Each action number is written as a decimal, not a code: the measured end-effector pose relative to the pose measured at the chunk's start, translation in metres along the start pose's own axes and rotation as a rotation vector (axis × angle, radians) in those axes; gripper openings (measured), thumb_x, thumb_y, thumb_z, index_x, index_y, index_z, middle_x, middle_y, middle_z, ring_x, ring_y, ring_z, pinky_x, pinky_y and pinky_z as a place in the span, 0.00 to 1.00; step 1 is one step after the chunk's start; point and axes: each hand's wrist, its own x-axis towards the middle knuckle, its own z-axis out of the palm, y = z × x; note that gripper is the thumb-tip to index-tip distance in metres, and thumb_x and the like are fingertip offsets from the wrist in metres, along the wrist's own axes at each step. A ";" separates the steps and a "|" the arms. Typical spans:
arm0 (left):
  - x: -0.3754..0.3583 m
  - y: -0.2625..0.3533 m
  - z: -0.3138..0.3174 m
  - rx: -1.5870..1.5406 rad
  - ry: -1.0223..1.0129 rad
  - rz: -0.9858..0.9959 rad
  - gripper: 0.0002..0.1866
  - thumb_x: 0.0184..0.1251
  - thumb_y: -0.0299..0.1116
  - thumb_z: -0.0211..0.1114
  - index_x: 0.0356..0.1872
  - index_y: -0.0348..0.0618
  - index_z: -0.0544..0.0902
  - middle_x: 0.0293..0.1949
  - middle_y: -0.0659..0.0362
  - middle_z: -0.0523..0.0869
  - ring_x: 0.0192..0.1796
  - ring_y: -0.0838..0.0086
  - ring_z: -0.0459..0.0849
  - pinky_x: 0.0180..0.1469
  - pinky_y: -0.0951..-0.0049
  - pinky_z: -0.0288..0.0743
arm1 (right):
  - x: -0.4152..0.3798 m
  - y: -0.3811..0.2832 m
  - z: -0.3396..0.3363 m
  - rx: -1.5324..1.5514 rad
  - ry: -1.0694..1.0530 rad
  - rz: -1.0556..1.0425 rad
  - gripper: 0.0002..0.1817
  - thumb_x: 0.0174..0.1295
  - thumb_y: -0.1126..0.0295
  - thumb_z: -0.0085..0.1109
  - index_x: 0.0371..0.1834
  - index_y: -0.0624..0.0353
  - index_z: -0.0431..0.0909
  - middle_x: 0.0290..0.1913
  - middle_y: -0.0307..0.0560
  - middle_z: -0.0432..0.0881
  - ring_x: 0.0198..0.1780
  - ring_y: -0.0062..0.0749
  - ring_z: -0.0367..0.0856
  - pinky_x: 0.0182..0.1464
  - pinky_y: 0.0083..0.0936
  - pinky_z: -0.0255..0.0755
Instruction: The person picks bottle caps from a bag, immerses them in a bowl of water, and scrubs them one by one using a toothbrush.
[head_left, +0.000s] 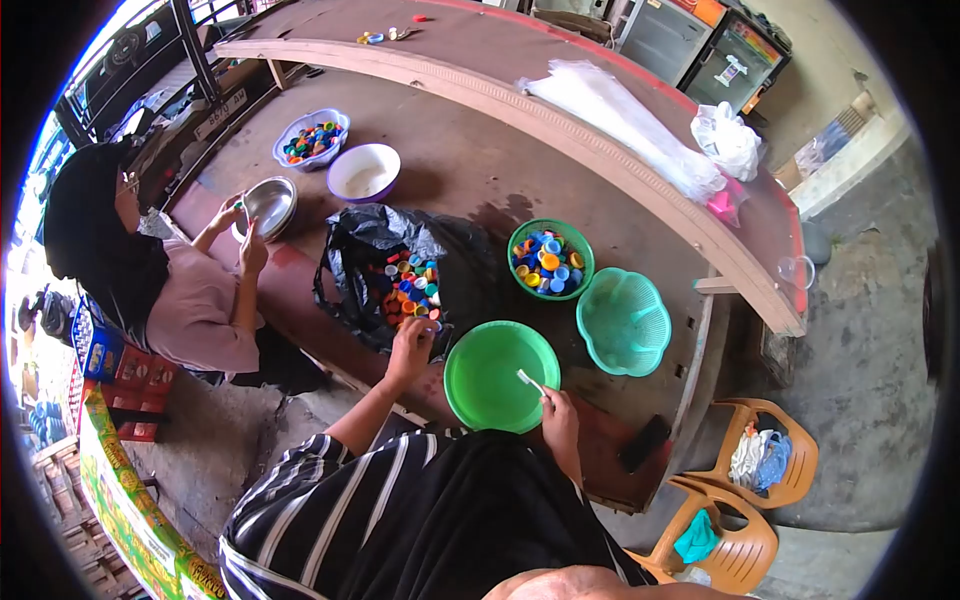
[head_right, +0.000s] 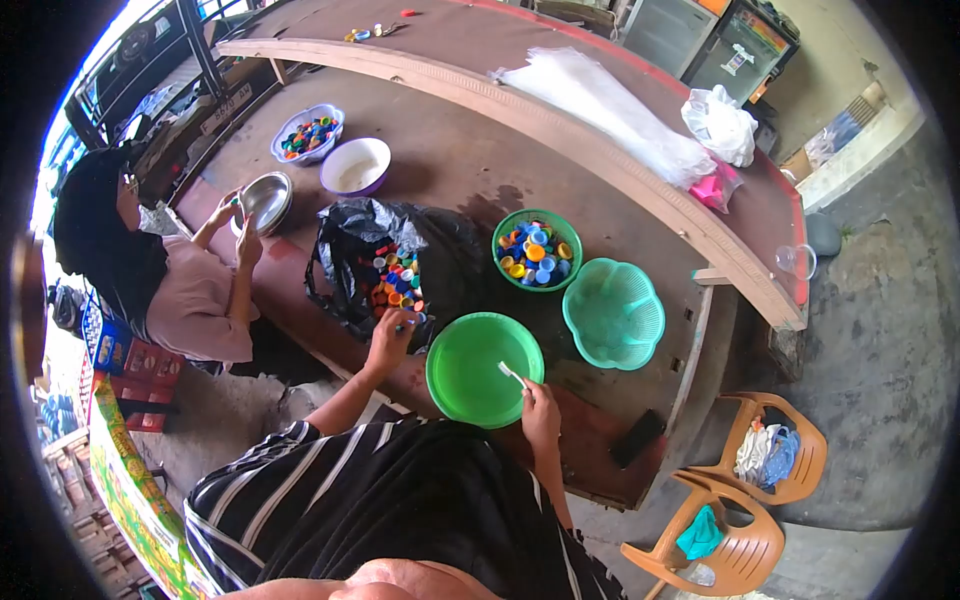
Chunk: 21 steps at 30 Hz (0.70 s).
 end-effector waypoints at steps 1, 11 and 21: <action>-0.001 -0.005 -0.003 -0.008 0.030 -0.029 0.10 0.58 0.17 0.62 0.41 0.37 0.81 0.41 0.52 0.82 0.42 0.64 0.84 0.42 0.69 0.78 | -0.001 0.000 0.000 -0.001 -0.003 0.003 0.12 0.66 0.69 0.55 0.50 0.56 0.80 0.44 0.51 0.81 0.45 0.51 0.81 0.45 0.39 0.74; 0.048 -0.019 0.069 0.061 0.063 0.073 0.32 0.56 0.28 0.68 0.64 0.41 0.70 0.61 0.44 0.75 0.62 0.50 0.75 0.64 0.56 0.67 | -0.024 0.000 0.007 0.034 -0.014 0.000 0.12 0.66 0.70 0.55 0.50 0.59 0.80 0.43 0.53 0.81 0.44 0.51 0.81 0.44 0.40 0.74; 0.069 0.003 0.069 0.243 -0.135 0.036 0.22 0.61 0.32 0.61 0.58 0.57 0.79 0.60 0.62 0.79 0.58 0.58 0.74 0.57 0.51 0.67 | -0.042 -0.001 -0.005 0.079 -0.024 0.073 0.12 0.67 0.72 0.54 0.50 0.62 0.80 0.36 0.49 0.80 0.26 0.32 0.81 0.32 0.29 0.75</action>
